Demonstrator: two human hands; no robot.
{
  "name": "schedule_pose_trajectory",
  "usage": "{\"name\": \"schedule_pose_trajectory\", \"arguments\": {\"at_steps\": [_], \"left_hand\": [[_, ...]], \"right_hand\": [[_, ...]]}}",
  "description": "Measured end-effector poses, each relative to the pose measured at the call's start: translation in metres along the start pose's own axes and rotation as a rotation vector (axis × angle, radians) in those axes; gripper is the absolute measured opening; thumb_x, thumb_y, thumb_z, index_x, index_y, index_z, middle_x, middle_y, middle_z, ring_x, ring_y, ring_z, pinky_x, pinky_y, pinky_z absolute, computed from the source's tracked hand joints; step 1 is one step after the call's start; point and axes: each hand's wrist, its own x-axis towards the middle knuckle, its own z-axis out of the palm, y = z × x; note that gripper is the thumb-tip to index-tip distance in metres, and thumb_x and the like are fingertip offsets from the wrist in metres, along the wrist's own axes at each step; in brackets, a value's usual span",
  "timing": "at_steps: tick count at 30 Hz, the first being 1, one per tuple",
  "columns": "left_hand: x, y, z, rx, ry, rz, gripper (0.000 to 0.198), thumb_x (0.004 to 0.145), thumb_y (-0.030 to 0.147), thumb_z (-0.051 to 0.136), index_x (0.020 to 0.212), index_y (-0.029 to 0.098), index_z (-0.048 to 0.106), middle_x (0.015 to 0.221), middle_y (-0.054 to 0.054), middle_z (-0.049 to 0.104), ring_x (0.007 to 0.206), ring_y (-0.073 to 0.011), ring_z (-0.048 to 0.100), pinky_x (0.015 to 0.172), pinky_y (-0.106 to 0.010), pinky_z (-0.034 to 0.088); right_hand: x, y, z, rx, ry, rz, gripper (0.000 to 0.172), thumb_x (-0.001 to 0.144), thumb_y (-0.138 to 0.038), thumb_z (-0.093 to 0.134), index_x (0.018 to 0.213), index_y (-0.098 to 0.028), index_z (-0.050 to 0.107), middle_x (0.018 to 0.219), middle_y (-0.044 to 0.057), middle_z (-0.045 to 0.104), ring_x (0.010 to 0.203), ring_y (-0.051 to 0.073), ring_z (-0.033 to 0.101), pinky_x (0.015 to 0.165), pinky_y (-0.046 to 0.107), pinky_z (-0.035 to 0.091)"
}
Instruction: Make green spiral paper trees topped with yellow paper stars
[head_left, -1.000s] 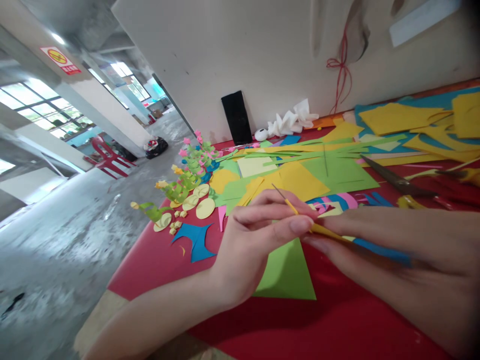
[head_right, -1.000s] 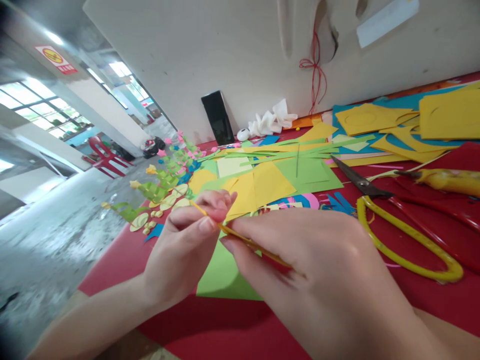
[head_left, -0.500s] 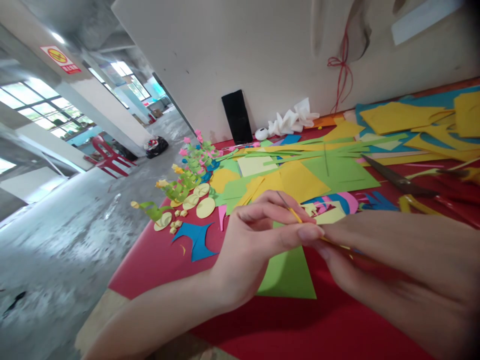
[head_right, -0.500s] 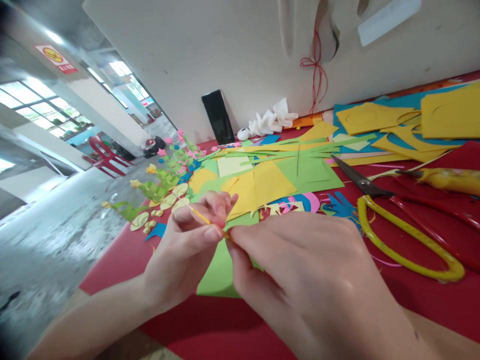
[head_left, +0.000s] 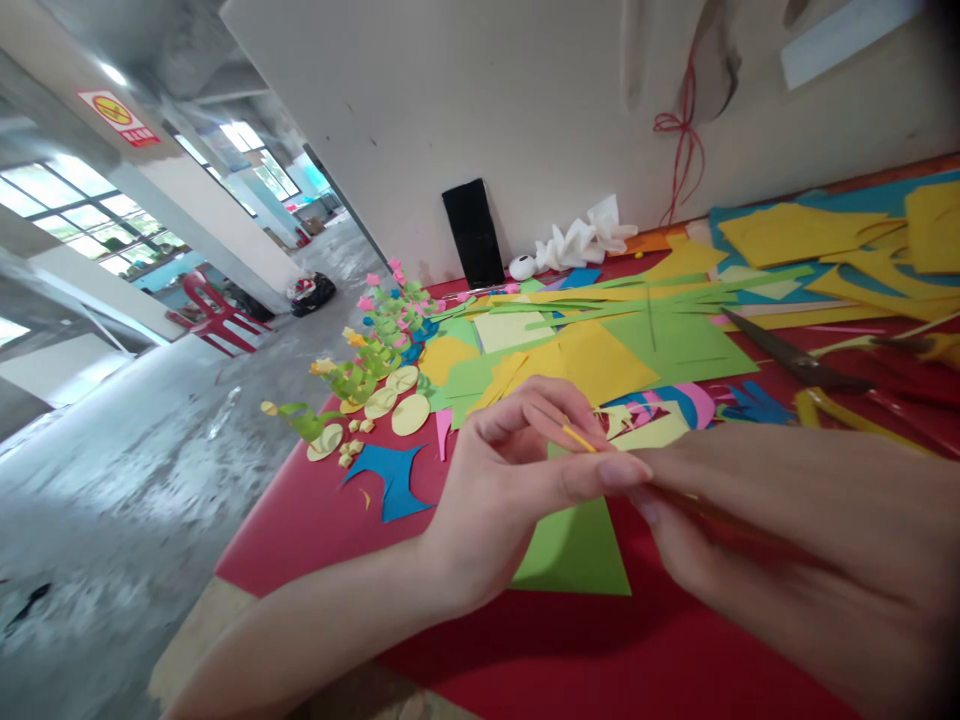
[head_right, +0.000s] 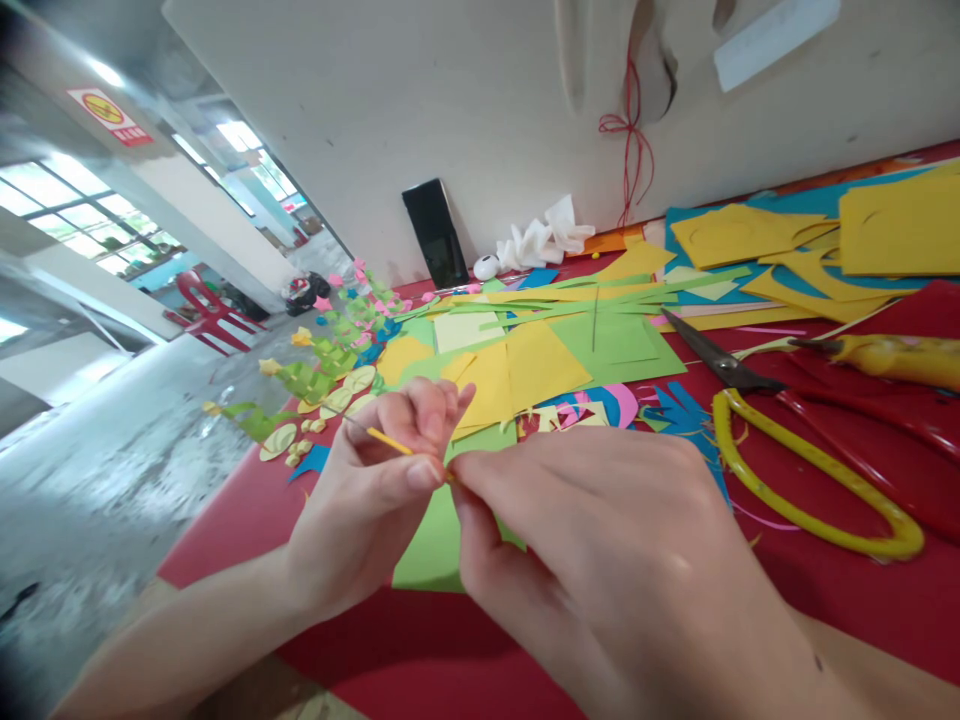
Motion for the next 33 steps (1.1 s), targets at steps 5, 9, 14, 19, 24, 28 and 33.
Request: {"name": "schedule_pose_trajectory", "arguments": {"at_steps": [5, 9, 14, 19, 24, 28, 33], "left_hand": [[0.000, 0.001, -0.001, 0.038, 0.015, 0.021, 0.018, 0.062, 0.011, 0.079, 0.059, 0.022, 0.065, 0.072, 0.004, 0.060, 0.071, -0.0075, 0.056, 0.069, -0.020, 0.052], [0.002, 0.002, 0.000, 0.079, 0.032, 0.024, 0.020, 0.059, 0.016, 0.082, 0.057, 0.023, 0.064, 0.070, 0.003, 0.059, 0.069, -0.0092, 0.056, 0.067, -0.023, 0.053], [0.002, 0.000, -0.001, 0.118, 0.030, 0.025, 0.022, 0.060, 0.018, 0.082, 0.056, 0.025, 0.061, 0.068, 0.002, 0.055, 0.068, -0.0106, 0.053, 0.066, -0.024, 0.053], [0.005, -0.001, -0.006, 0.211, -0.105, 0.144, 0.011, 0.067, 0.026, 0.079, 0.076, 0.028, 0.072, 0.080, 0.001, 0.063, 0.087, -0.0139, 0.056, 0.088, -0.027, 0.049], [0.007, 0.001, -0.010, 0.244, -0.192, 0.205, 0.017, 0.086, 0.026, 0.059, 0.094, 0.029, 0.074, 0.097, -0.001, 0.069, 0.103, -0.0176, 0.057, 0.092, -0.031, 0.050], [0.006, 0.001, -0.011, 0.234, -0.164, 0.192, 0.015, 0.085, 0.023, 0.061, 0.087, 0.027, 0.075, 0.090, -0.002, 0.069, 0.098, -0.0169, 0.058, 0.086, -0.030, 0.054], [0.004, 0.002, -0.008, 0.180, -0.124, 0.160, 0.011, 0.081, 0.023, 0.065, 0.082, 0.028, 0.075, 0.084, 0.000, 0.065, 0.089, -0.0149, 0.063, 0.083, -0.030, 0.057]], "right_hand": [[0.004, 0.000, -0.001, 0.016, 0.004, 0.029, 0.024, 0.084, -0.034, 0.050, 0.066, -0.035, 0.066, 0.053, -0.002, 0.062, 0.058, 0.018, 0.064, 0.043, 0.026, 0.047], [0.014, 0.001, -0.005, 0.056, 0.058, -0.057, 0.022, 0.084, -0.023, 0.050, 0.070, -0.030, 0.066, 0.063, -0.003, 0.069, 0.057, 0.014, 0.064, 0.048, 0.022, 0.050], [0.009, 0.000, -0.002, 0.095, 0.006, -0.002, 0.025, 0.085, -0.026, 0.048, 0.067, -0.031, 0.065, 0.059, -0.003, 0.066, 0.055, 0.015, 0.063, 0.046, 0.024, 0.048], [0.005, -0.003, 0.003, 0.120, -0.042, 0.166, 0.024, 0.082, -0.039, 0.050, 0.065, -0.035, 0.068, 0.047, -0.001, 0.058, 0.055, 0.020, 0.062, 0.040, 0.027, 0.045], [0.014, 0.000, 0.002, 0.186, -0.067, 0.210, 0.028, 0.083, -0.040, 0.049, 0.062, -0.034, 0.067, 0.046, -0.003, 0.058, 0.049, 0.017, 0.059, 0.038, 0.025, 0.043], [0.017, 0.002, -0.001, 0.262, -0.103, 0.174, 0.032, 0.086, -0.033, 0.047, 0.058, -0.031, 0.061, 0.051, -0.007, 0.063, 0.044, 0.010, 0.058, 0.033, 0.018, 0.040], [0.015, 0.002, -0.001, 0.186, -0.065, 0.090, 0.034, 0.088, -0.032, 0.046, 0.055, -0.026, 0.050, 0.052, -0.008, 0.063, 0.038, 0.006, 0.054, 0.030, 0.015, 0.035]]}}
